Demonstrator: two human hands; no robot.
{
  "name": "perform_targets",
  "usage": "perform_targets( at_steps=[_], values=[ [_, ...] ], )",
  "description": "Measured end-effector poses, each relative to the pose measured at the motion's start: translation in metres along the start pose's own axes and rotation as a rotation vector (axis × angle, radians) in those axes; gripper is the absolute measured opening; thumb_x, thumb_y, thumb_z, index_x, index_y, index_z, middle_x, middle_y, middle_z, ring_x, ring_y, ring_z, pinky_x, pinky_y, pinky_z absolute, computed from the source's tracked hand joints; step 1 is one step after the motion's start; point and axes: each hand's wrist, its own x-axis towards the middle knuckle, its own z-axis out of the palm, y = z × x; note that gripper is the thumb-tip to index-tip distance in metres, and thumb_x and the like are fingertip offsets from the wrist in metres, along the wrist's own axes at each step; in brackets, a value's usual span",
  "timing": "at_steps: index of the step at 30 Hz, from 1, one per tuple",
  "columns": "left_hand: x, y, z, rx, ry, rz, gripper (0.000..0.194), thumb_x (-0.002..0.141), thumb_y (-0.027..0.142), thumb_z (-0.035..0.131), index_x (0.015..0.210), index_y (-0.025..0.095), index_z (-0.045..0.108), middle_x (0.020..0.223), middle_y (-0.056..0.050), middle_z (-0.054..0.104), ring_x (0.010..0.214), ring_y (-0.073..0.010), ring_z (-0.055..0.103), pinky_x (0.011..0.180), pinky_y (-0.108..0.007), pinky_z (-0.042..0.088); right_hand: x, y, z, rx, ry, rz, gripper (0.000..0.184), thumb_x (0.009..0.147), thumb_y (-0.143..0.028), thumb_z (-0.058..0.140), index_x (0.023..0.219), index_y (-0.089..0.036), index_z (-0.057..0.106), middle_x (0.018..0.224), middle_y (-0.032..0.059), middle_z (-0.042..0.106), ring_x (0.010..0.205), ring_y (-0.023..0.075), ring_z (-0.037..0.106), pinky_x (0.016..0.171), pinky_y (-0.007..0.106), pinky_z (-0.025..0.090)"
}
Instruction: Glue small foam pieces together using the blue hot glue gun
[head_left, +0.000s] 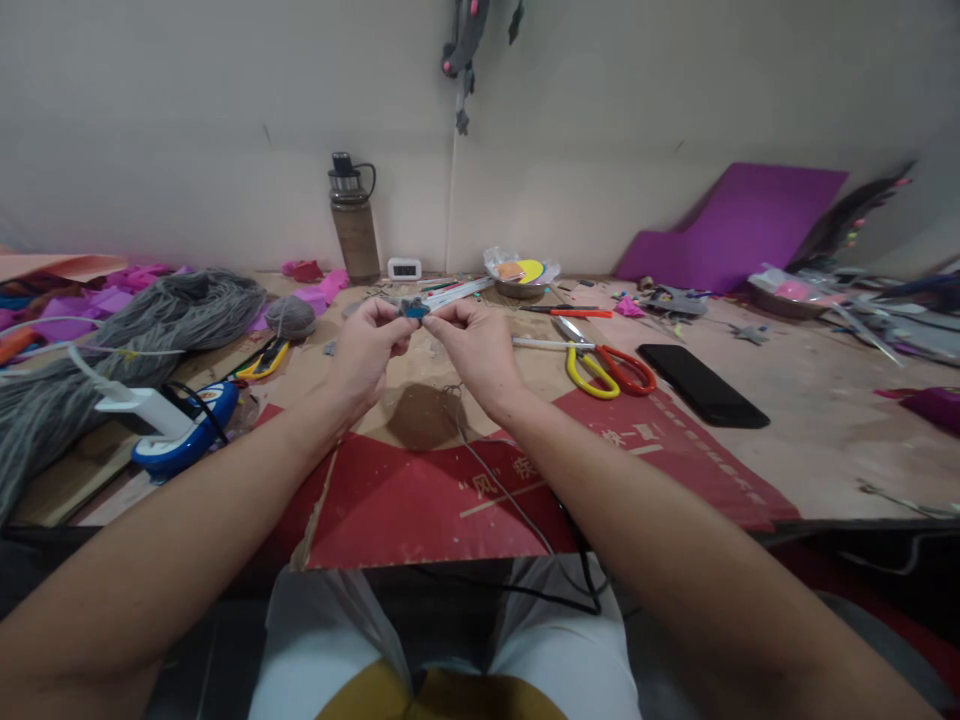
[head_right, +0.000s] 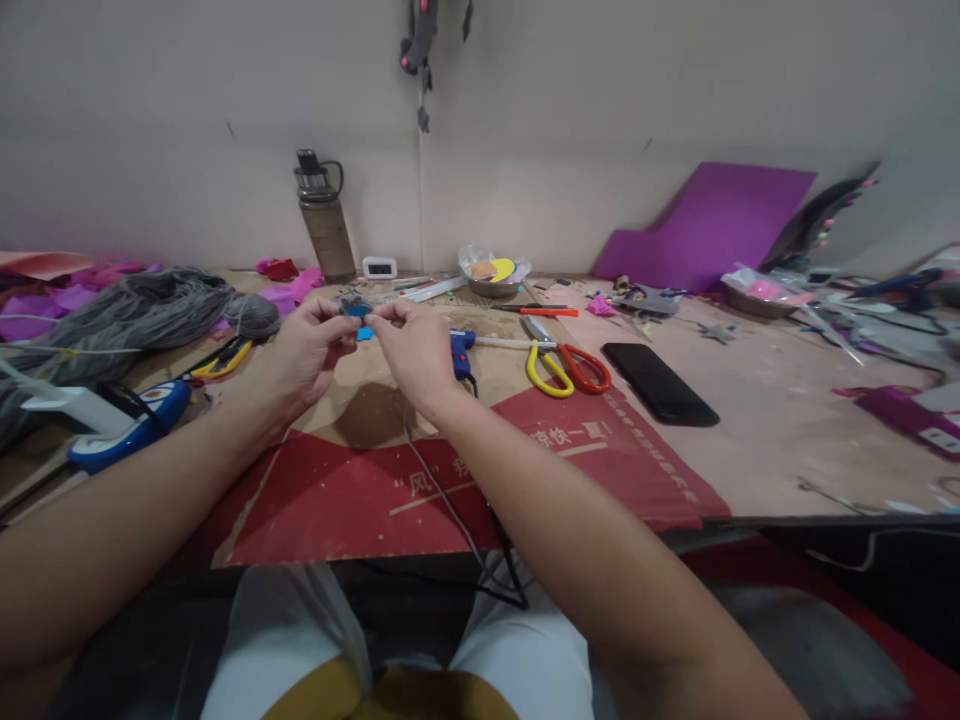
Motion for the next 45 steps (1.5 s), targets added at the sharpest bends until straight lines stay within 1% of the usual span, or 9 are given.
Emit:
perform_targets(
  at_steps=[4, 7, 12, 15, 20, 30, 35, 41, 45],
  values=[
    [0.001, 0.000, 0.001, -0.017, -0.046, 0.015, 0.022, 0.063, 0.005, 0.067, 0.065, 0.018, 0.050, 0.059, 0.005, 0.050, 0.050, -0.0058, 0.044, 0.050, -0.020, 0.032, 0.002, 0.006, 0.002, 0.102, 0.020, 0.071, 0.011, 0.076, -0.027, 0.064, 0.070, -0.017, 0.064, 0.066, -0.0020, 0.059, 0.064, 0.0103, 0.049, 0.063, 0.025, 0.039],
    [0.001, 0.001, 0.002, -0.001, -0.048, 0.016, 0.022, 0.063, 0.004, 0.068, 0.065, 0.018, 0.051, 0.060, 0.005, 0.051, 0.050, -0.0056, 0.045, 0.050, -0.020, 0.033, 0.002, 0.008, 0.002, 0.216, 0.004, 0.156, 0.011, 0.074, -0.028, 0.065, 0.071, -0.018, 0.063, 0.061, -0.0045, 0.052, 0.055, 0.0083, 0.041, 0.055, 0.024, 0.033],
    [0.000, 0.006, 0.004, -0.024, -0.113, -0.050, 0.018, 0.062, 0.008, 0.071, 0.071, 0.016, 0.057, 0.067, 0.002, 0.057, 0.053, -0.0065, 0.051, 0.053, -0.021, 0.039, 0.004, 0.007, -0.002, 0.301, 0.013, 0.222, 0.013, 0.071, -0.028, 0.066, 0.066, -0.019, 0.059, 0.058, -0.0059, 0.047, 0.051, 0.0072, 0.035, 0.050, 0.023, 0.029],
    [-0.002, 0.008, 0.004, -0.029, -0.176, -0.093, 0.012, 0.066, 0.015, 0.072, 0.074, 0.015, 0.063, 0.073, -0.002, 0.062, 0.055, -0.0079, 0.054, 0.056, -0.023, 0.043, 0.005, 0.008, -0.005, 0.307, 0.024, 0.224, 0.012, 0.070, -0.027, 0.066, 0.066, -0.019, 0.058, 0.060, -0.0053, 0.049, 0.052, 0.0075, 0.035, 0.051, 0.024, 0.030],
    [-0.004, 0.008, 0.003, 0.050, -0.194, -0.095, 0.007, 0.070, 0.018, 0.070, 0.069, 0.013, 0.065, 0.070, -0.005, 0.064, 0.053, -0.0077, 0.052, 0.054, -0.022, 0.041, 0.004, 0.008, -0.008, 0.286, -0.002, 0.206, 0.013, 0.070, -0.029, 0.065, 0.066, -0.019, 0.058, 0.058, -0.0055, 0.048, 0.051, 0.0074, 0.034, 0.050, 0.023, 0.029],
    [-0.001, 0.005, 0.000, 0.121, -0.221, -0.054, 0.009, 0.066, 0.019, 0.071, 0.063, 0.015, 0.063, 0.062, -0.002, 0.060, 0.052, -0.0082, 0.050, 0.052, -0.022, 0.040, 0.002, 0.008, -0.008, 0.186, 0.000, 0.151, 0.014, 0.071, -0.029, 0.063, 0.064, -0.019, 0.058, 0.057, -0.0052, 0.044, 0.052, 0.0079, 0.032, 0.049, 0.024, 0.025],
    [-0.002, 0.010, 0.000, 0.126, -0.239, -0.075, 0.015, 0.064, 0.027, 0.072, 0.063, 0.015, 0.063, 0.065, -0.004, 0.063, 0.054, -0.0100, 0.053, 0.054, -0.024, 0.043, 0.001, 0.008, -0.010, 0.179, 0.000, 0.139, 0.013, 0.070, -0.028, 0.062, 0.063, -0.018, 0.057, 0.058, -0.0049, 0.046, 0.053, 0.0079, 0.033, 0.051, 0.025, 0.025],
    [-0.003, 0.012, 0.001, 0.296, -0.207, -0.057, 0.019, 0.065, 0.028, 0.074, 0.063, 0.015, 0.062, 0.060, 0.000, 0.059, 0.053, -0.0083, 0.051, 0.054, -0.022, 0.040, 0.001, 0.008, -0.008, 0.133, -0.001, 0.131, 0.012, 0.072, -0.026, 0.062, 0.066, -0.017, 0.058, 0.060, -0.0041, 0.049, 0.058, 0.0088, 0.039, 0.055, 0.024, 0.029],
    [-0.001, 0.010, 0.000, 0.303, -0.169, -0.049, 0.019, 0.067, 0.028, 0.071, 0.061, 0.015, 0.059, 0.059, 0.000, 0.058, 0.052, -0.0078, 0.049, 0.053, -0.022, 0.040, 0.000, 0.006, -0.010, 0.040, -0.031, 0.080, 0.009, 0.075, -0.026, 0.063, 0.075, -0.016, 0.062, 0.061, -0.0045, 0.049, 0.058, 0.0092, 0.040, 0.056, 0.025, 0.030]
  ],
)
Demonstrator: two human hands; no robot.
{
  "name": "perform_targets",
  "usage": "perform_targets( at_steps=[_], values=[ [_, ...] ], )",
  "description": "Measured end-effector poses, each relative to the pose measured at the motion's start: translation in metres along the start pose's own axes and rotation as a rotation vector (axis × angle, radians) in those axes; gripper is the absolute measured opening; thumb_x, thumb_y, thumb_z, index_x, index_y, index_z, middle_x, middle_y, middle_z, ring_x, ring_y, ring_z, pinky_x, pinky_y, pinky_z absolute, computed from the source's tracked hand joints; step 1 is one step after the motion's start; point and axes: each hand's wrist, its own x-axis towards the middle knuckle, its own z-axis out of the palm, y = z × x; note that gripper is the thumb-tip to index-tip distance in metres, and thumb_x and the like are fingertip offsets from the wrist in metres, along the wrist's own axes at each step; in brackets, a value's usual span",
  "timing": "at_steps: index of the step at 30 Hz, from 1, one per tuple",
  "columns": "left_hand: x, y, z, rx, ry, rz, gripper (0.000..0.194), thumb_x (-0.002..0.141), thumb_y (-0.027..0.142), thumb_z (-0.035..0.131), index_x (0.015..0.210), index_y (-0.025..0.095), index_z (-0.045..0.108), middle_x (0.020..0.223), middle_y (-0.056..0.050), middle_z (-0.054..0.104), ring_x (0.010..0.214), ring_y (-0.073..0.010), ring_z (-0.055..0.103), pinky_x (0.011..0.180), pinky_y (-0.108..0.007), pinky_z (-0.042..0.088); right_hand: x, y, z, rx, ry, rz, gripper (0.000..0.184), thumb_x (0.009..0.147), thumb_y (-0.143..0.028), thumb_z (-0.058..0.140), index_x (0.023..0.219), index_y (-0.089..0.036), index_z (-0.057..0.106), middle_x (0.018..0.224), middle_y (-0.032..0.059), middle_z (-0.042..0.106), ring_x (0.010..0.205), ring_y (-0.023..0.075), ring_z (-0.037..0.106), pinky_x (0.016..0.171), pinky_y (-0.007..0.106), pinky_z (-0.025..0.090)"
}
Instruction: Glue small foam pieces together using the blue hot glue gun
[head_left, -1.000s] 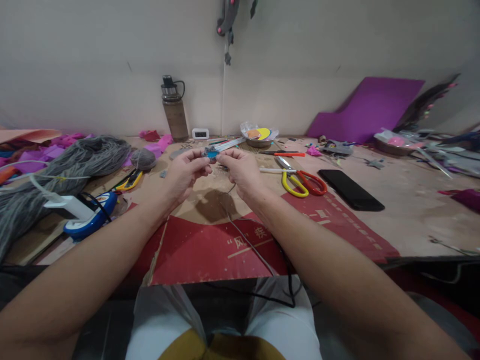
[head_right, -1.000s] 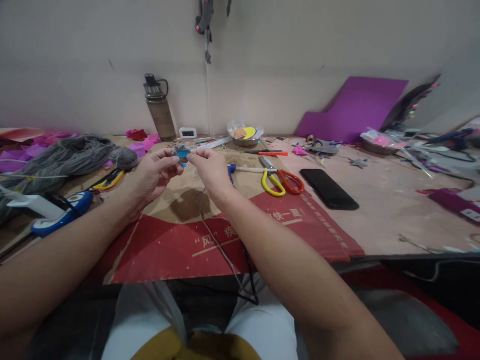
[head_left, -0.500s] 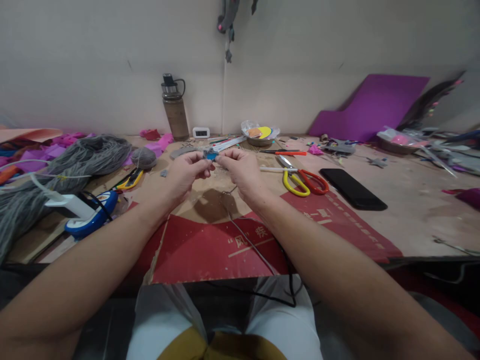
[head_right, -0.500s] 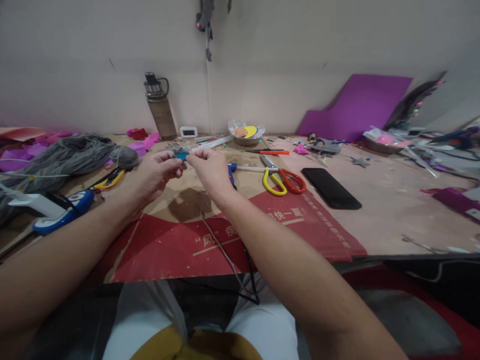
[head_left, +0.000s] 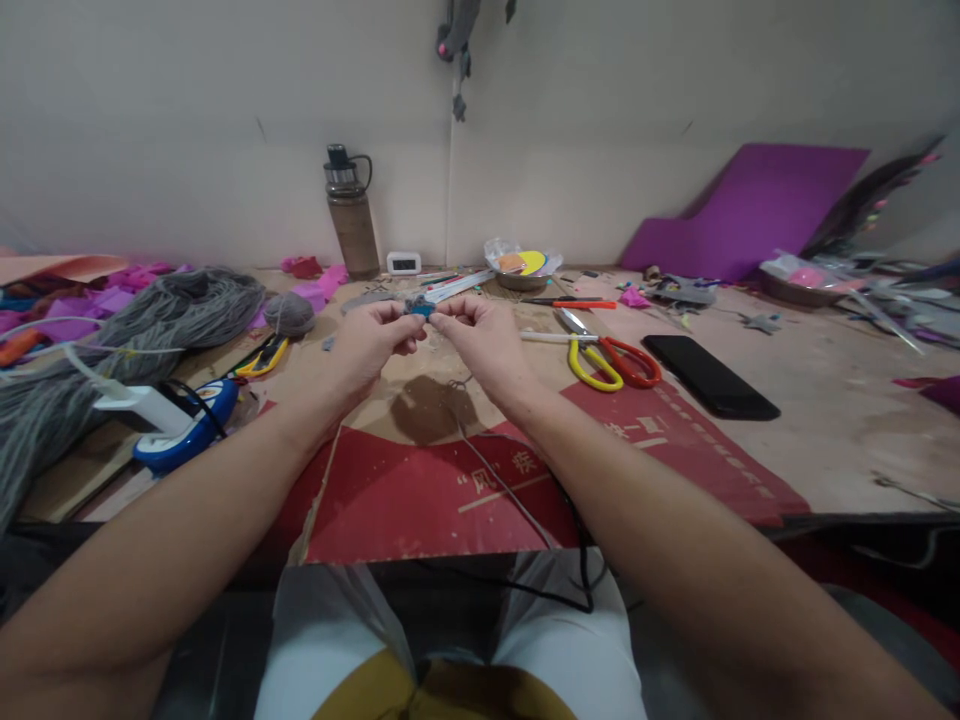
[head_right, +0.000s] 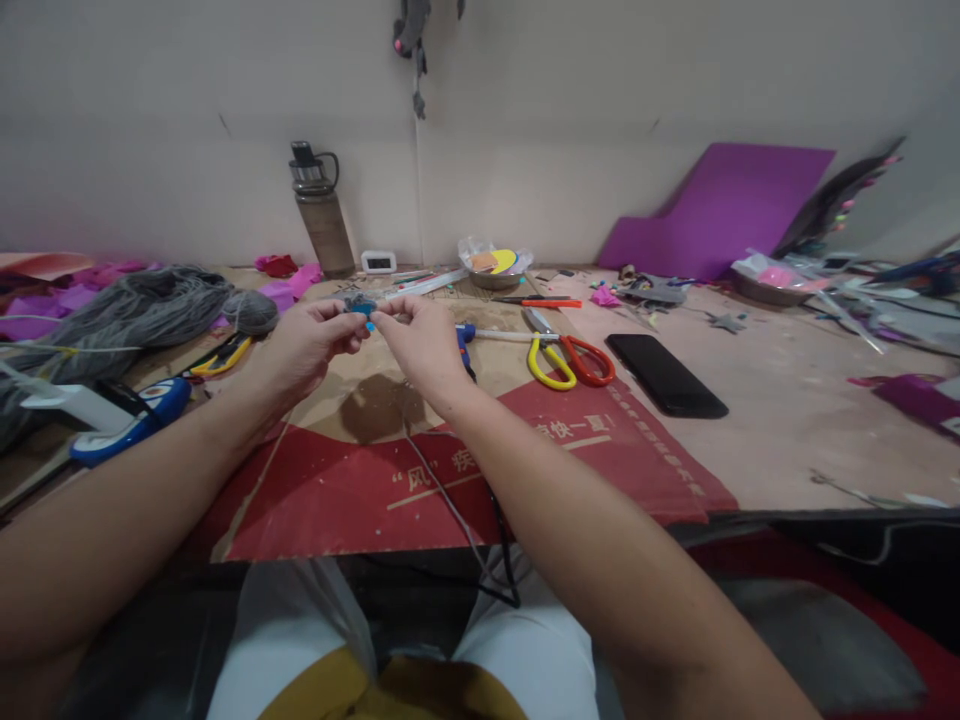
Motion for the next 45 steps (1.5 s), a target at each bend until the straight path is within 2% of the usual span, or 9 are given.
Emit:
perform_targets(
  at_steps=[4, 9, 15, 20, 35, 42, 45],
  values=[
    [0.002, -0.005, -0.001, 0.000, 0.021, 0.000, 0.016, 0.068, 0.025, 0.069, 0.061, 0.015, 0.059, 0.059, 0.000, 0.058, 0.052, -0.0079, 0.048, 0.052, -0.022, 0.040, -0.002, -0.002, -0.002, -0.110, 0.010, -0.062, 0.007, 0.077, -0.023, 0.064, 0.082, -0.017, 0.062, 0.056, -0.0070, 0.042, 0.054, 0.0087, 0.036, 0.055, 0.025, 0.028],
    [0.002, -0.007, -0.003, 0.034, 0.011, 0.014, 0.016, 0.068, 0.023, 0.068, 0.059, 0.015, 0.057, 0.059, -0.001, 0.058, 0.052, -0.0074, 0.048, 0.051, -0.021, 0.038, 0.000, 0.001, -0.002, -0.098, -0.010, -0.050, 0.009, 0.078, -0.024, 0.063, 0.080, -0.016, 0.065, 0.057, -0.0054, 0.047, 0.055, 0.0090, 0.037, 0.055, 0.026, 0.029],
    [-0.001, 0.000, -0.001, -0.099, -0.077, -0.056, 0.018, 0.069, 0.028, 0.072, 0.065, 0.014, 0.062, 0.064, -0.002, 0.062, 0.053, -0.0073, 0.050, 0.054, -0.022, 0.041, 0.005, 0.009, -0.003, 0.058, -0.006, -0.018, 0.011, 0.076, -0.027, 0.063, 0.074, -0.016, 0.064, 0.066, -0.0018, 0.057, 0.061, 0.0102, 0.047, 0.061, 0.026, 0.036],
    [-0.001, 0.002, -0.001, -0.121, -0.091, -0.078, 0.018, 0.067, 0.028, 0.075, 0.066, 0.013, 0.063, 0.063, -0.001, 0.062, 0.052, -0.0067, 0.050, 0.053, -0.021, 0.041, 0.005, 0.009, -0.005, 0.065, 0.018, -0.027, 0.012, 0.074, -0.028, 0.063, 0.070, -0.017, 0.064, 0.066, -0.0010, 0.059, 0.063, 0.0114, 0.050, 0.065, 0.027, 0.039],
    [0.001, -0.002, -0.003, 0.018, -0.118, -0.012, 0.016, 0.068, 0.027, 0.072, 0.066, 0.015, 0.061, 0.060, 0.000, 0.060, 0.052, -0.0075, 0.051, 0.052, -0.022, 0.039, 0.003, 0.009, -0.003, 0.024, 0.012, 0.015, 0.015, 0.071, -0.030, 0.059, 0.063, -0.018, 0.059, 0.058, -0.0038, 0.050, 0.057, 0.0099, 0.041, 0.055, 0.026, 0.032],
    [0.000, -0.001, -0.003, -0.126, -0.129, -0.083, 0.015, 0.068, 0.028, 0.067, 0.062, 0.015, 0.061, 0.062, -0.003, 0.062, 0.052, -0.0088, 0.052, 0.051, -0.023, 0.040, 0.003, 0.009, -0.003, 0.032, 0.006, 0.048, 0.015, 0.070, -0.029, 0.059, 0.061, -0.019, 0.056, 0.057, -0.0043, 0.047, 0.054, 0.0095, 0.037, 0.053, 0.026, 0.030],
    [0.000, -0.002, -0.003, -0.117, -0.132, -0.091, 0.018, 0.068, 0.031, 0.070, 0.063, 0.015, 0.062, 0.064, -0.004, 0.063, 0.053, -0.0090, 0.052, 0.052, -0.023, 0.041, 0.004, 0.011, -0.004, 0.015, 0.003, 0.038, 0.014, 0.071, -0.029, 0.059, 0.061, -0.019, 0.056, 0.059, -0.0033, 0.049, 0.056, 0.0102, 0.039, 0.054, 0.026, 0.031]
  ],
)
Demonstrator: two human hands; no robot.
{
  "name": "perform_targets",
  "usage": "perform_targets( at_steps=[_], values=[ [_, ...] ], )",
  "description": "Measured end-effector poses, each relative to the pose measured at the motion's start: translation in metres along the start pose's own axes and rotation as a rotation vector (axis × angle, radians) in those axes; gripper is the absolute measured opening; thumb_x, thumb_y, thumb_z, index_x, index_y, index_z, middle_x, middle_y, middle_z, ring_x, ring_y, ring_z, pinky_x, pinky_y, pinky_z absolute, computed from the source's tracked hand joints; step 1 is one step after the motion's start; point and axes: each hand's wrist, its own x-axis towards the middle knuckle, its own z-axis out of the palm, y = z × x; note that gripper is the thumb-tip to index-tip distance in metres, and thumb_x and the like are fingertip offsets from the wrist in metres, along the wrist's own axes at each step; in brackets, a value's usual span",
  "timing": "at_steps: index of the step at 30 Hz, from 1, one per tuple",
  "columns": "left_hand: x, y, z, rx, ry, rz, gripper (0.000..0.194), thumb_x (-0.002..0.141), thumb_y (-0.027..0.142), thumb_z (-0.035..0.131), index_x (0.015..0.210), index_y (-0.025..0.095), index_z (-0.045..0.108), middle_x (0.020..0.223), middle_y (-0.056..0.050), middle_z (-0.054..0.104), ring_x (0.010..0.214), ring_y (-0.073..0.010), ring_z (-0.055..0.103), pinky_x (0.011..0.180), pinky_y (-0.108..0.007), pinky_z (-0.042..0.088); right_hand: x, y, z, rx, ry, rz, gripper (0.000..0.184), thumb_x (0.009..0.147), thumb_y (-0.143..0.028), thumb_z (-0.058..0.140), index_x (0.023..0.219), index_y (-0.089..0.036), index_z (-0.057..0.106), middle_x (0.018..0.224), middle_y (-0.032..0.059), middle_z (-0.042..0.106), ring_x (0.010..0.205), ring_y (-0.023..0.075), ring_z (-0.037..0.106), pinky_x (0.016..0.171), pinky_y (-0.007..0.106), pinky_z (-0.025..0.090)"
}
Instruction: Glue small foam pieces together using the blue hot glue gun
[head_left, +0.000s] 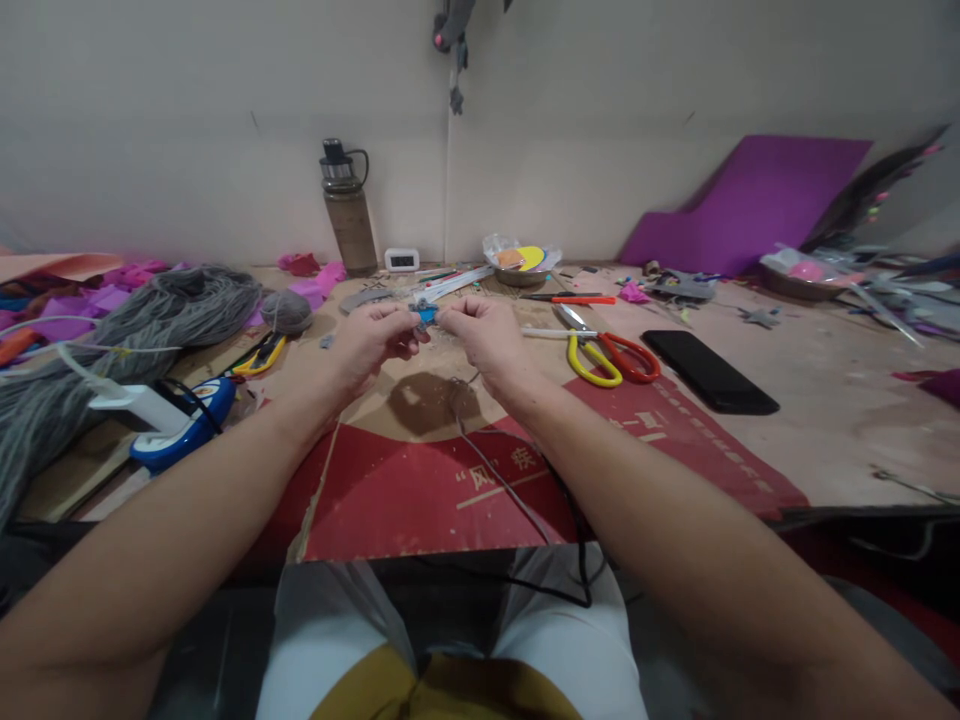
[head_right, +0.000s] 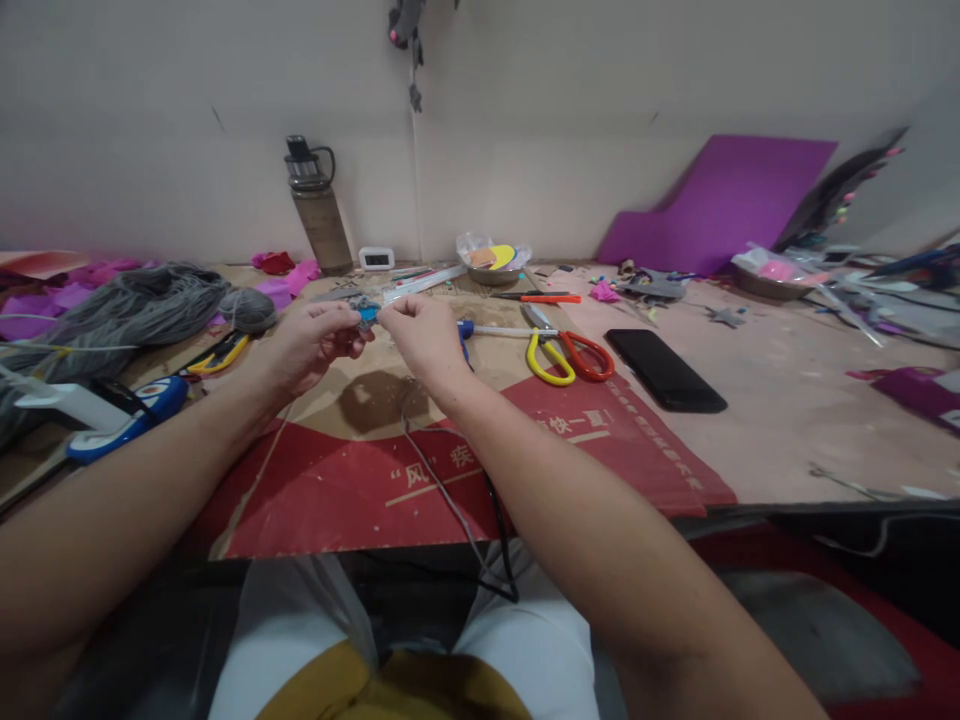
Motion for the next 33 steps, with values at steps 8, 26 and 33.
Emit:
perform_targets(
  at_steps=[8, 26, 33],
  values=[
    [-0.0003, 0.0006, -0.0006, 0.099, 0.029, 0.010, 0.021, 0.064, 0.032, 0.075, 0.064, 0.015, 0.062, 0.063, -0.003, 0.063, 0.052, -0.0084, 0.052, 0.051, -0.022, 0.040, -0.0006, 0.0011, 0.0001, -0.013, 0.005, -0.043, 0.013, 0.071, -0.027, 0.059, 0.062, -0.019, 0.058, 0.059, -0.0034, 0.052, 0.057, 0.0103, 0.043, 0.056, 0.027, 0.033],
    [-0.0013, -0.0010, 0.0033, 0.147, 0.150, 0.035, 0.007, 0.063, 0.020, 0.063, 0.059, 0.016, 0.059, 0.058, -0.001, 0.056, 0.051, -0.0084, 0.045, 0.048, -0.022, 0.034, -0.0038, 0.0002, 0.0049, -0.047, -0.057, -0.055, 0.014, 0.074, -0.031, 0.061, 0.069, -0.018, 0.061, 0.063, -0.0018, 0.055, 0.059, 0.0106, 0.044, 0.059, 0.027, 0.035],
    [-0.0013, -0.0003, 0.0027, 0.050, 0.044, -0.041, 0.017, 0.064, 0.028, 0.072, 0.065, 0.015, 0.062, 0.062, -0.002, 0.061, 0.051, -0.0084, 0.050, 0.050, -0.022, 0.038, -0.0012, 0.0009, -0.0006, -0.019, -0.028, -0.041, 0.013, 0.072, -0.030, 0.061, 0.066, -0.018, 0.059, 0.059, -0.0030, 0.052, 0.057, 0.0104, 0.042, 0.054, 0.026, 0.031]
  ],
)
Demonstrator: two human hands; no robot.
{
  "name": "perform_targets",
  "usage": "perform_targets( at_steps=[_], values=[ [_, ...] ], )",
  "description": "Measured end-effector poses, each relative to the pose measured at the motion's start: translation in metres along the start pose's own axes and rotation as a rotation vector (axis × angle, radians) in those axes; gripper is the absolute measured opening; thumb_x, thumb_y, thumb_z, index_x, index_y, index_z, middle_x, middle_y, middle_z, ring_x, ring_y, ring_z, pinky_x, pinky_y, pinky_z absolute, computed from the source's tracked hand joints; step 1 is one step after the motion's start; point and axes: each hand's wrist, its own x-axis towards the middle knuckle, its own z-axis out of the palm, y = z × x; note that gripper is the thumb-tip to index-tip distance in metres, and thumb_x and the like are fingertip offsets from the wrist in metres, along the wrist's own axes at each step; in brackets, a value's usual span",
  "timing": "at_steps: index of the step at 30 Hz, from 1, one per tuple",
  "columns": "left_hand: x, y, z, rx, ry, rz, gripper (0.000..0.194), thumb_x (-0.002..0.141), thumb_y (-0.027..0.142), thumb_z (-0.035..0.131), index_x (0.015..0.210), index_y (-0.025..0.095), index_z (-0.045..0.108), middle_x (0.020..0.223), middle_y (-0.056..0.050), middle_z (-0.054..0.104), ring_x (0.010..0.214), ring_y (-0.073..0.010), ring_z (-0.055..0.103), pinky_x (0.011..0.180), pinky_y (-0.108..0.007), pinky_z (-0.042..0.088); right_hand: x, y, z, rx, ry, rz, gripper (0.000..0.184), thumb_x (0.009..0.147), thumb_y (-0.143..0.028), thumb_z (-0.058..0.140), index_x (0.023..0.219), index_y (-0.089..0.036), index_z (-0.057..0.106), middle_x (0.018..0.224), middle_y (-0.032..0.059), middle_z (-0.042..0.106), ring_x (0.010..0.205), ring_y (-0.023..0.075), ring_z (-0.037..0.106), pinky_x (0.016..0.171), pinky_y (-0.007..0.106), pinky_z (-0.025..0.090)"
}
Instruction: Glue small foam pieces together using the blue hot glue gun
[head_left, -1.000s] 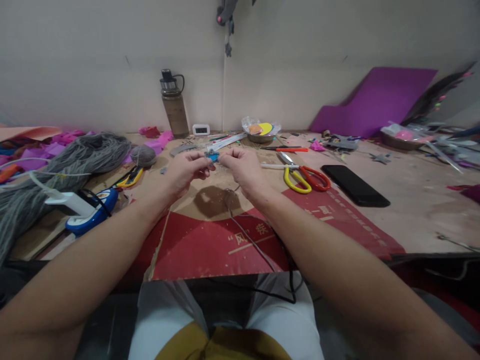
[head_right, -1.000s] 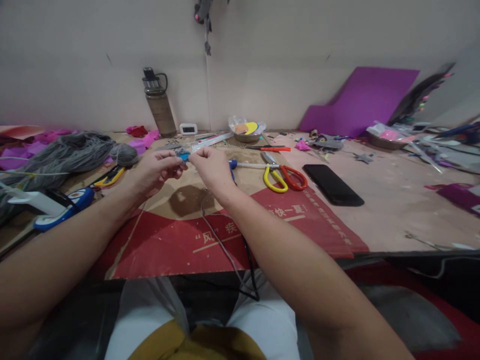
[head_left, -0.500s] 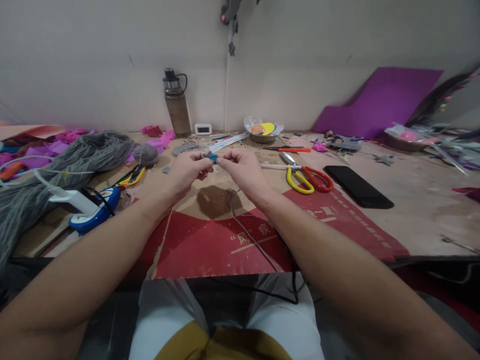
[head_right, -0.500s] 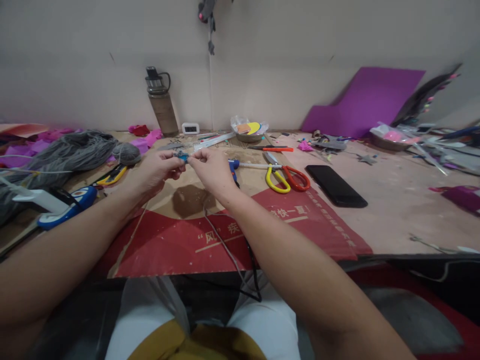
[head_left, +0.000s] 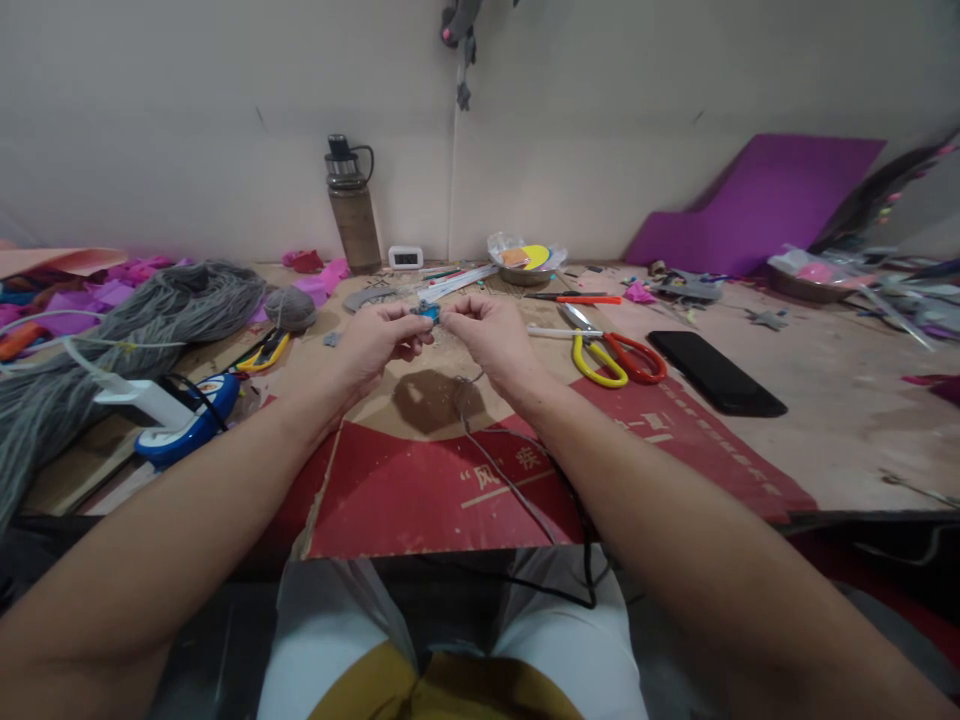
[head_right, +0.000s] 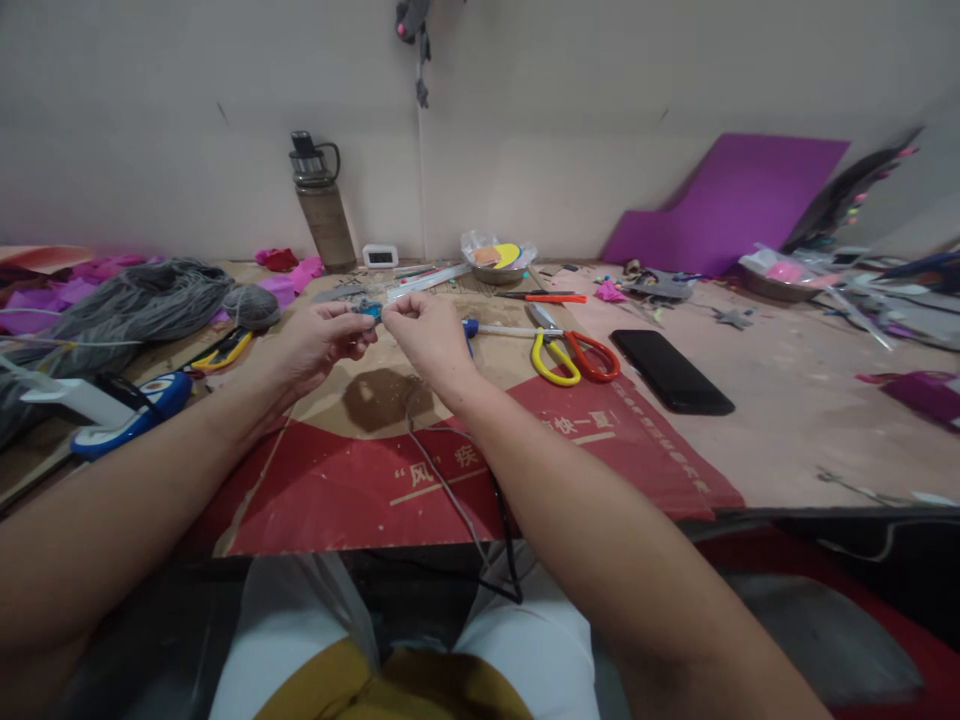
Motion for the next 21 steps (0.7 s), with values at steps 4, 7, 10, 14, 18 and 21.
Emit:
perform_targets(
  at_steps=[4, 7, 10, 14, 18, 21],
  values=[
    [0.003, 0.000, -0.005, -0.022, -0.062, -0.027, 0.020, 0.066, 0.033, 0.072, 0.067, 0.014, 0.064, 0.067, -0.005, 0.065, 0.054, -0.0098, 0.054, 0.051, -0.023, 0.041, 0.001, -0.004, -0.005, 0.001, -0.003, 0.018, 0.013, 0.070, -0.026, 0.061, 0.061, -0.019, 0.055, 0.057, -0.0041, 0.048, 0.056, 0.0095, 0.039, 0.054, 0.026, 0.030],
    [0.004, 0.001, -0.008, 0.032, -0.036, 0.019, 0.017, 0.063, 0.029, 0.073, 0.070, 0.015, 0.066, 0.063, -0.002, 0.062, 0.054, -0.0096, 0.053, 0.051, -0.022, 0.039, 0.000, -0.008, -0.007, -0.031, -0.033, 0.041, 0.013, 0.070, -0.025, 0.061, 0.061, -0.019, 0.055, 0.057, -0.0046, 0.047, 0.055, 0.0093, 0.037, 0.054, 0.026, 0.030],
    [0.004, 0.002, -0.008, 0.088, -0.015, 0.055, 0.014, 0.061, 0.025, 0.074, 0.067, 0.015, 0.066, 0.057, 0.001, 0.057, 0.051, -0.0088, 0.050, 0.050, -0.022, 0.037, -0.002, -0.011, -0.008, -0.085, -0.064, 0.024, 0.010, 0.070, -0.024, 0.061, 0.062, -0.018, 0.057, 0.059, -0.0041, 0.049, 0.056, 0.0098, 0.039, 0.056, 0.027, 0.032],
    [0.005, 0.002, -0.009, 0.159, -0.052, 0.068, 0.012, 0.062, 0.025, 0.072, 0.060, 0.015, 0.065, 0.052, 0.001, 0.056, 0.047, -0.0080, 0.045, 0.048, -0.023, 0.034, -0.003, -0.014, -0.009, -0.136, -0.101, -0.001, 0.009, 0.071, -0.023, 0.060, 0.063, -0.018, 0.059, 0.062, -0.0030, 0.053, 0.058, 0.0102, 0.041, 0.058, 0.027, 0.034],
    [0.006, 0.002, -0.010, 0.242, -0.049, 0.070, 0.011, 0.062, 0.025, 0.072, 0.060, 0.015, 0.066, 0.052, 0.000, 0.056, 0.046, -0.0085, 0.046, 0.047, -0.023, 0.033, -0.004, -0.015, -0.009, -0.188, -0.123, -0.006, 0.012, 0.073, -0.024, 0.060, 0.063, -0.018, 0.057, 0.062, -0.0023, 0.054, 0.059, 0.0103, 0.043, 0.058, 0.027, 0.034],
    [0.005, 0.003, -0.011, 0.310, -0.061, 0.082, 0.009, 0.063, 0.024, 0.071, 0.062, 0.015, 0.067, 0.052, 0.000, 0.057, 0.048, -0.0092, 0.047, 0.048, -0.023, 0.034, -0.005, -0.015, -0.009, -0.216, -0.127, -0.026, 0.012, 0.073, -0.024, 0.059, 0.063, -0.018, 0.057, 0.061, -0.0024, 0.054, 0.058, 0.0102, 0.042, 0.056, 0.026, 0.032]
  ],
)
